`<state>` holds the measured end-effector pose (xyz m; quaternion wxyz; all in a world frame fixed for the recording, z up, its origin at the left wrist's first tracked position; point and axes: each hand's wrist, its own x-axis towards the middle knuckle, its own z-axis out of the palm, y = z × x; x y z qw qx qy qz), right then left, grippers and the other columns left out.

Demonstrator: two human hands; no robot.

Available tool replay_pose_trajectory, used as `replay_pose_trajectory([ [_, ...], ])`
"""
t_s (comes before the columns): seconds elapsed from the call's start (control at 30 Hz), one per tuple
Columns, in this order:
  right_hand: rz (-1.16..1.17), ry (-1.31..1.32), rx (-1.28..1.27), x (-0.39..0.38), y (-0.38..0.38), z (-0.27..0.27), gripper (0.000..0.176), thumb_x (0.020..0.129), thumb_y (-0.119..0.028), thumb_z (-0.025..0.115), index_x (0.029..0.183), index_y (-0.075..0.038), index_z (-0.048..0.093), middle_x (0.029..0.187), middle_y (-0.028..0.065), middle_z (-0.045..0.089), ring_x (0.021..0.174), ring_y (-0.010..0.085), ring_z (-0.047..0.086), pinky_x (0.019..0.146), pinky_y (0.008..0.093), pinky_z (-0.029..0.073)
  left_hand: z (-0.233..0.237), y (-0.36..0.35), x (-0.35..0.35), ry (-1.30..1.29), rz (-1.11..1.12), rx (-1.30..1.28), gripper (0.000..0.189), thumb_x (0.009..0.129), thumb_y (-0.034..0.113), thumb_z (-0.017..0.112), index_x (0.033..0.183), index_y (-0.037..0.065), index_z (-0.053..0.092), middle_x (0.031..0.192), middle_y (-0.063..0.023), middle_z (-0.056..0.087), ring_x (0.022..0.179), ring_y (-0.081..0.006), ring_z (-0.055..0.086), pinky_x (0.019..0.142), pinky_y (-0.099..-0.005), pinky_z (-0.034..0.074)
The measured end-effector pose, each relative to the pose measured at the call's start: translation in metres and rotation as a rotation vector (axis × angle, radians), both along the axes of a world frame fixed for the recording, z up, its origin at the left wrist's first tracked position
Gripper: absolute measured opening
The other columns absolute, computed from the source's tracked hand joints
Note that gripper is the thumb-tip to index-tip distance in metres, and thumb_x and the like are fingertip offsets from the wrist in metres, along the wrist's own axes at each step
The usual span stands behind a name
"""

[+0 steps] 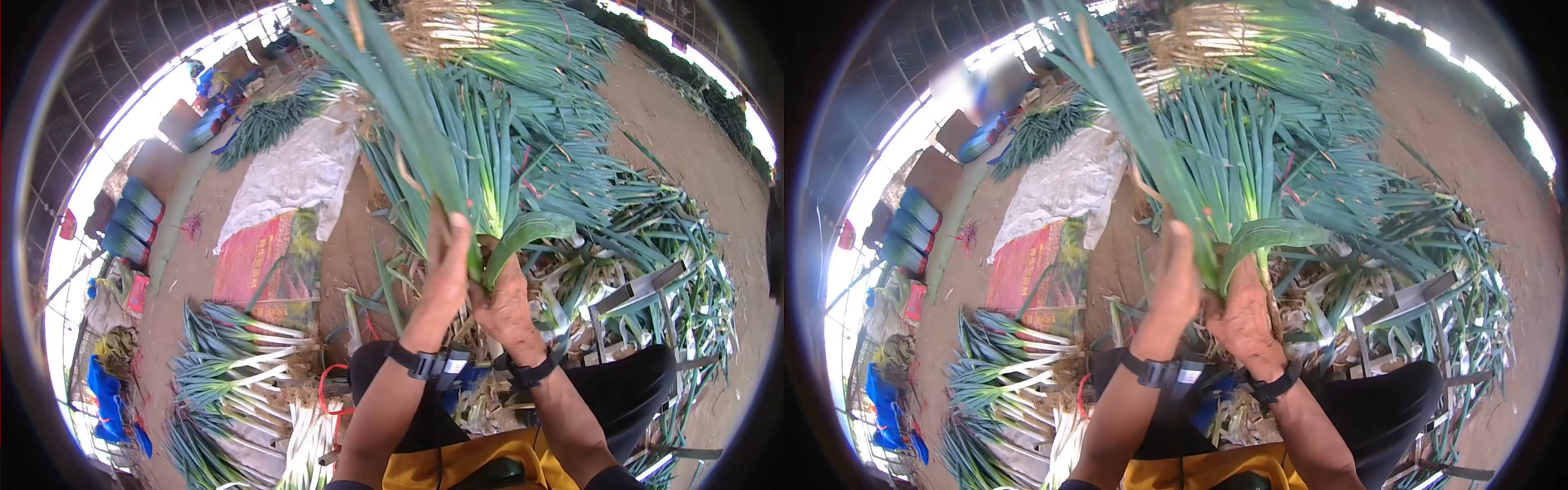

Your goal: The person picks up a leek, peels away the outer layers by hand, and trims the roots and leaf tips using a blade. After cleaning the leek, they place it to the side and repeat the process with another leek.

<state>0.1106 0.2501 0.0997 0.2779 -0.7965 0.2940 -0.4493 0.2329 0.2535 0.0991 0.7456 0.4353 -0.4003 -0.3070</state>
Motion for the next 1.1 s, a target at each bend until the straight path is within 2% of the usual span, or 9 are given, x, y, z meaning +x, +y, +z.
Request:
replay_pose_trajectory([
  [0.17, 0.0, -0.214, 0.274, -0.001, 0.0, -0.027, 0.057, 0.078, 0.011, 0.063, 0.131, -0.003, 0.046, 0.115, 0.01, 0.061, 0.107, 0.0196, 0.058, 0.09, 0.0324, 0.048, 0.013, 0.001, -0.016, 0.258, -0.16, -0.017, 0.067, 0.099, 0.042, 0.049, 0.149, 0.008, 0.02, 0.141, -0.0098, 0.038, 0.125, -0.0215, 0.043, 0.104, -0.039, 0.038],
  [0.23, 0.188, -0.55, 0.657, -0.011, 0.004, -0.023, 0.05, 0.081, 0.01, 0.061, 0.128, -0.004, 0.05, 0.115, 0.0079, 0.062, 0.102, 0.0179, 0.059, 0.09, 0.0326, 0.048, 0.015, 0.003, -0.02, 0.398, -0.255, -0.014, 0.071, 0.099, 0.036, 0.054, 0.152, 0.009, 0.014, 0.146, -0.0092, 0.034, 0.132, -0.0215, 0.037, 0.11, -0.0401, 0.032],
  [0.3, 0.275, -0.565, 0.767, -0.029, 0.004, -0.017, 0.048, 0.084, 0.009, 0.062, 0.129, -0.004, 0.052, 0.115, 0.0045, 0.063, 0.102, 0.0131, 0.058, 0.092, 0.0299, 0.047, 0.017, 0.005, -0.015, 0.501, -0.297, -0.021, 0.065, 0.097, 0.03, 0.058, 0.148, 0.006, 0.025, 0.141, -0.009, 0.043, 0.127, -0.0214, 0.044, 0.108, -0.0413, 0.035],
  [0.37, 0.393, -0.463, 1.053, -0.043, 0.002, -0.014, 0.044, 0.084, 0.007, 0.065, 0.126, -0.004, 0.055, 0.111, 0.0037, 0.065, 0.1, 0.0118, 0.059, 0.093, 0.0292, 0.047, 0.02, 0.005, -0.01, 0.706, -0.348, 0.049, 0.055, 0.091, 0.025, 0.069, 0.134, 0.0, 0.044, 0.12, -0.0075, 0.058, 0.109, -0.0176, 0.056, 0.095, -0.035, 0.045],
  [0.4, 0.392, -0.489, 1.081, -0.044, 0.003, -0.01, 0.044, 0.082, 0.005, 0.069, 0.124, -0.003, 0.057, 0.109, 0.003, 0.066, 0.097, 0.0112, 0.059, 0.09, 0.0286, 0.047, 0.023, 0.007, -0.012, 0.741, -0.337, 0.059, 0.043, 0.088, 0.021, 0.072, 0.122, 0.003, 0.053, 0.114, -0.006, 0.062, 0.106, -0.0176, 0.059, 0.093, -0.0352, 0.047],
  [0.5, 0.278, -0.458, 0.82, -0.037, 0.006, -0.012, 0.047, 0.08, 0.005, 0.071, 0.124, -0.002, 0.056, 0.108, 0.0029, 0.066, 0.097, 0.0113, 0.06, 0.088, 0.0283, 0.048, 0.012, 0.002, -0.016, 0.727, -0.324, 0.071, 0.056, 0.091, 0.02, 0.067, 0.138, 0.005, 0.041, 0.128, -0.0082, 0.055, 0.118, -0.0225, 0.053, 0.102, -0.0421, 0.042],
  [0.63, 0.19, -0.439, 0.688, -0.03, 0.006, -0.008, 0.046, 0.076, 0.006, 0.072, 0.119, -0.001, 0.057, 0.108, 0.0047, 0.066, 0.098, 0.0124, 0.06, 0.089, 0.0295, 0.047, 0.01, -0.001, -0.019, 0.734, -0.264, 0.1, 0.056, 0.092, 0.017, 0.067, 0.139, 0.004, 0.04, 0.128, -0.009, 0.055, 0.12, -0.0233, 0.052, 0.102, -0.0417, 0.043],
  [0.77, 0.103, -0.19, 0.495, -0.038, 0.0, -0.003, 0.049, 0.071, 0.0, 0.075, 0.117, 0.0, 0.057, 0.104, 0.009, 0.067, 0.093, 0.0152, 0.061, 0.085, 0.0308, 0.049, 0.021, 0.004, -0.025, 0.639, -0.195, 0.045, 0.053, 0.092, 0.014, 0.064, 0.138, 0.002, 0.04, 0.13, -0.012, 0.054, 0.118, -0.0255, 0.054, 0.1, -0.044, 0.045],
  [1.1, 0.254, -0.306, 0.67, -0.041, -0.007, -0.011, 0.05, 0.07, 0.006, 0.073, 0.118, -0.002, 0.059, 0.107, 0.0032, 0.066, 0.096, 0.0113, 0.06, 0.088, 0.0286, 0.047, 0.015, 0.001, -0.03, 0.514, -0.21, 0.014, 0.05, 0.092, 0.015, 0.066, 0.136, 0.001, 0.044, 0.127, -0.0101, 0.057, 0.114, -0.0219, 0.056, 0.099, -0.0396, 0.046],
])
